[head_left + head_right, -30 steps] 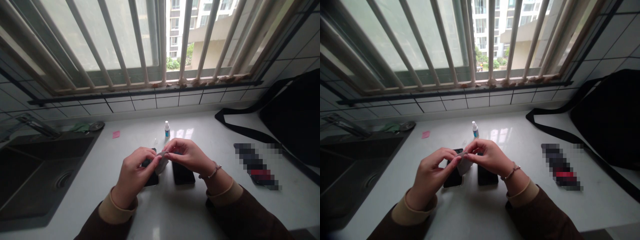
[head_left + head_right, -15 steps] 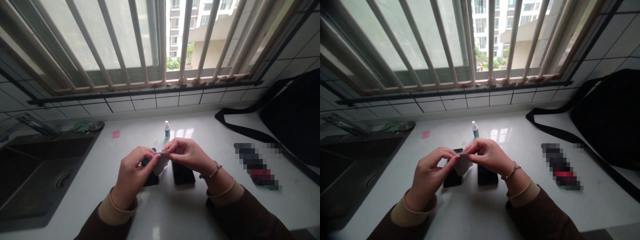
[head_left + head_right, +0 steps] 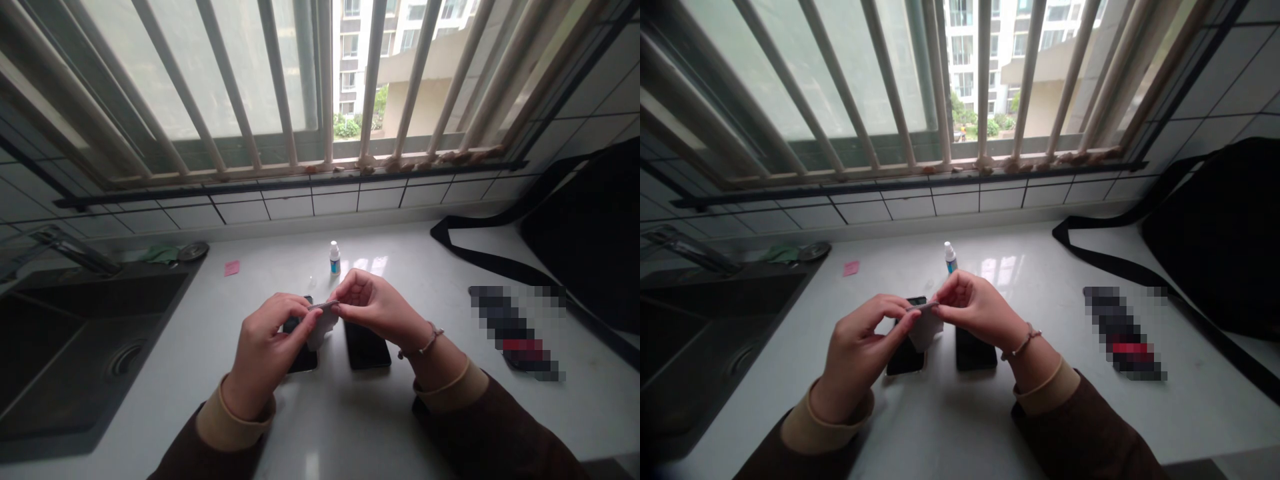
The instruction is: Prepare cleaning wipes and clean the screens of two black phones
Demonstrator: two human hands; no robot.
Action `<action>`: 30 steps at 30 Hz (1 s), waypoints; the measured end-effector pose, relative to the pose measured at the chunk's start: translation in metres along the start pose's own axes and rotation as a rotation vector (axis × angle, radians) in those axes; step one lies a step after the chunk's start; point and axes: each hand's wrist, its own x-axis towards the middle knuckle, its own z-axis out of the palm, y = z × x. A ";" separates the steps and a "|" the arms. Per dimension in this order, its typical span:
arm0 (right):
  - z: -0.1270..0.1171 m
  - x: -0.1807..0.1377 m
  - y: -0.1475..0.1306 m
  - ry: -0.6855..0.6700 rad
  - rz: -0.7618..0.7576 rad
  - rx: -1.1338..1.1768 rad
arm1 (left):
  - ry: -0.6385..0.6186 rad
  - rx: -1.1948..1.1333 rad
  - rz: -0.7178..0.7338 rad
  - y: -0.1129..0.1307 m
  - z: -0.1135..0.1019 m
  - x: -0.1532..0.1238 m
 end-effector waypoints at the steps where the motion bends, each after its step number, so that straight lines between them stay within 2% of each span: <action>1: 0.000 0.000 -0.001 0.005 0.003 0.004 | 0.000 0.001 -0.001 0.000 0.000 0.000; 30: 0.003 0.000 -0.007 0.014 -0.033 -0.013 | 0.017 -0.008 -0.022 -0.001 0.000 0.000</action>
